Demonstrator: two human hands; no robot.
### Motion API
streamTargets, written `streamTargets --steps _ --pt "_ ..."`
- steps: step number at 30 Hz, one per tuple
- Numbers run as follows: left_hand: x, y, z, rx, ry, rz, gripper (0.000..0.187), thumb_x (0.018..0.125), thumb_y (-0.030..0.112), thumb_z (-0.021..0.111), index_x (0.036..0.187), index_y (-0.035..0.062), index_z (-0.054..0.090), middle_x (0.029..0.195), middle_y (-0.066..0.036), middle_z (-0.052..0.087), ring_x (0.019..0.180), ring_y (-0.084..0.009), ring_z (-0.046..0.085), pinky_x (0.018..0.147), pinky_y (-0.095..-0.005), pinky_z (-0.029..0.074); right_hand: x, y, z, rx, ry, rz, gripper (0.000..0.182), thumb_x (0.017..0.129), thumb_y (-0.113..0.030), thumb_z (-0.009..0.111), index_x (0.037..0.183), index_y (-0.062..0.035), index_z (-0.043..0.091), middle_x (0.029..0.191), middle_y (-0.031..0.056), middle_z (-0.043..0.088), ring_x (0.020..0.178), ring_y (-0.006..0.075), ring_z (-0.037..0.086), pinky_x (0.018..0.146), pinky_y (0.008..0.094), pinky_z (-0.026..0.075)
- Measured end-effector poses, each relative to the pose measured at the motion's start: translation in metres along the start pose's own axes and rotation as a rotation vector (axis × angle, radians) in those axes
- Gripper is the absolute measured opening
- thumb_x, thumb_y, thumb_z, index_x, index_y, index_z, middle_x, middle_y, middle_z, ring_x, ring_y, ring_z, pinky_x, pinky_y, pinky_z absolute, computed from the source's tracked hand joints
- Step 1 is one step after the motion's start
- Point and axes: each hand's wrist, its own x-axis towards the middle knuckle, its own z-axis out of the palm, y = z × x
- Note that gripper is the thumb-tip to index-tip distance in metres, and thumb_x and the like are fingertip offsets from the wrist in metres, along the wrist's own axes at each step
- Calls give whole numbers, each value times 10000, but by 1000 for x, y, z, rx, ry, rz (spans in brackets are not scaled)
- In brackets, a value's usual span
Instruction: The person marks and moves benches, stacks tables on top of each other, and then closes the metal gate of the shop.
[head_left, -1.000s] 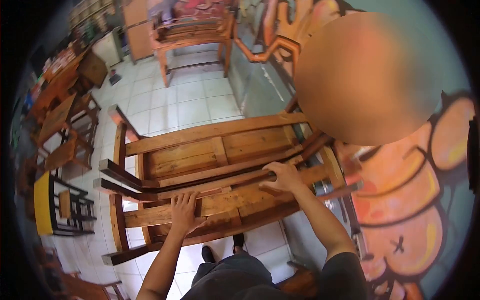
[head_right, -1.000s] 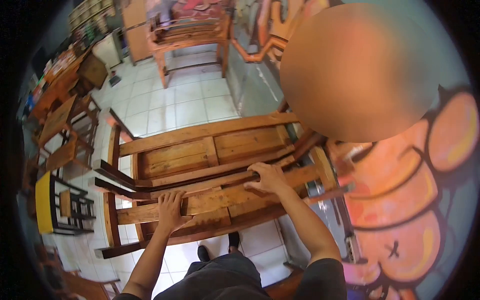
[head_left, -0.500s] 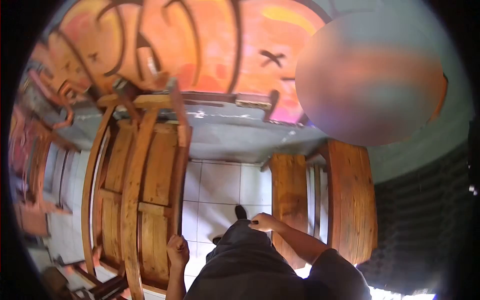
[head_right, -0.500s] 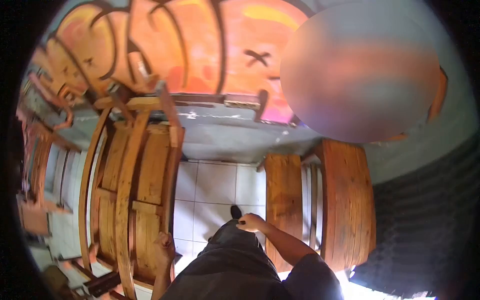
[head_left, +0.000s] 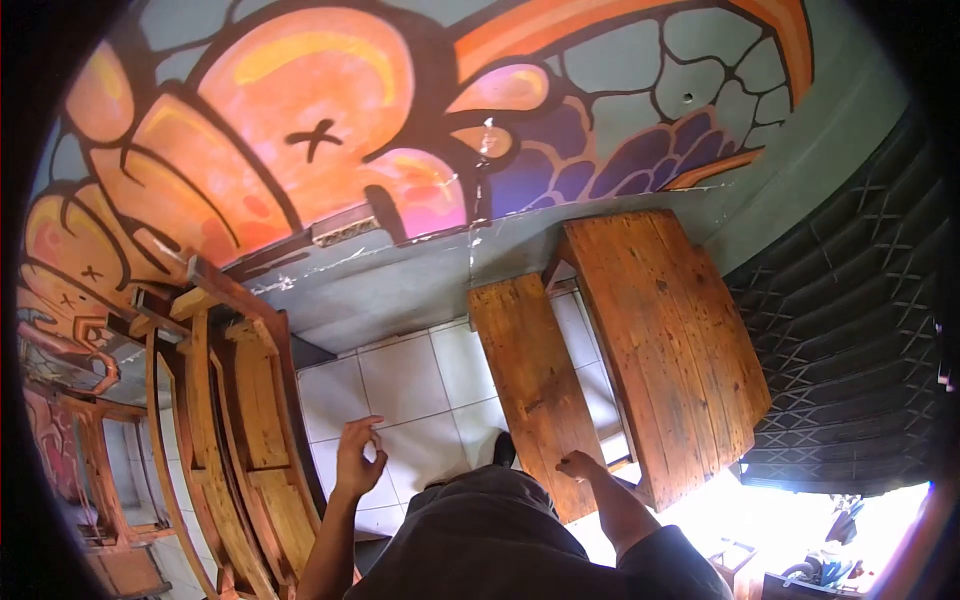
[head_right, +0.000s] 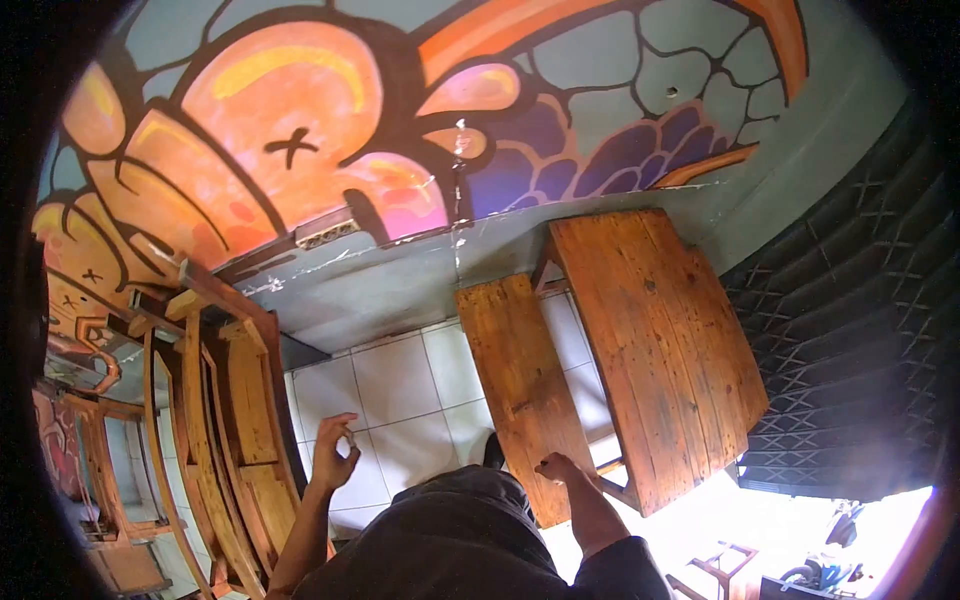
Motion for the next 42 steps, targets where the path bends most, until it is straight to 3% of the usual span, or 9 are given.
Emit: streamTargets --steps 2,4,7,14,18,24,26,30,42 --pt "12 13 27 14 -62 1 234 621 -35 647 771 62 495 1106 -107 595 1043 -331 514 914 -398 400 12 13 -7 60 31 -27 417 805 -422 599 1025 -75 666 933 160 675 734 273 671 707 352 539" --pt "24 27 47 39 -8 106 268 669 64 738 685 56 471 899 -116 618 823 -295 557 727 -376 451 14 24 -13 256 50 -27 450 810 -451 602 964 -30 649 857 167 671 639 260 654 622 356 543" --pt "28 28 62 51 -265 -119 554 712 253 797 482 47 337 456 -127 380 406 -252 288 407 -377 256 2 25 -37 271 -145 100 471 801 -507 620 845 -38 623 607 77 575 514 198 604 453 312 502" --pt "52 -4 69 94 -436 -24 326 763 132 637 552 16 417 525 -178 439 471 -357 421 472 -415 348 -3 40 7 464 -121 96 491 805 -534 616 716 -55 552 555 33 503 480 167 553 459 300 485" --pt "60 -39 62 32 -639 48 211 659 15 578 607 2 375 554 -195 366 505 -356 328 467 -395 330 -17 28 65 478 -151 139 462 859 -484 562 839 -22 564 666 64 551 542 175 592 446 314 464" --pt "87 -74 58 169 -1000 -12 131 626 68 624 620 30 498 570 -129 562 556 -269 583 556 -366 453 -51 -20 166 761 77 242 463 862 -468 563 972 -20 602 704 74 572 517 186 584 485 320 490" --pt "97 -78 64 187 -1040 11 139 616 84 630 610 37 499 563 -115 562 545 -246 573 543 -354 447 -15 8 236 215 470 -368 462 857 -442 585 1049 -22 598 715 85 577 555 199 594 512 312 504" --pt "110 -59 86 172 -1158 19 140 603 97 641 613 49 510 572 -90 565 569 -213 572 546 -336 442 -105 -95 170 984 384 68 429 837 -429 636 963 -19 631 713 80 590 605 150 568 536 302 495" --pt "70 -10 214 65 -852 55 153 617 72 658 718 52 544 716 -73 629 683 -187 626 627 -302 494 -108 -24 219 1454 502 141 497 806 -517 659 705 -59 495 580 7 461 492 97 446 456 264 397"
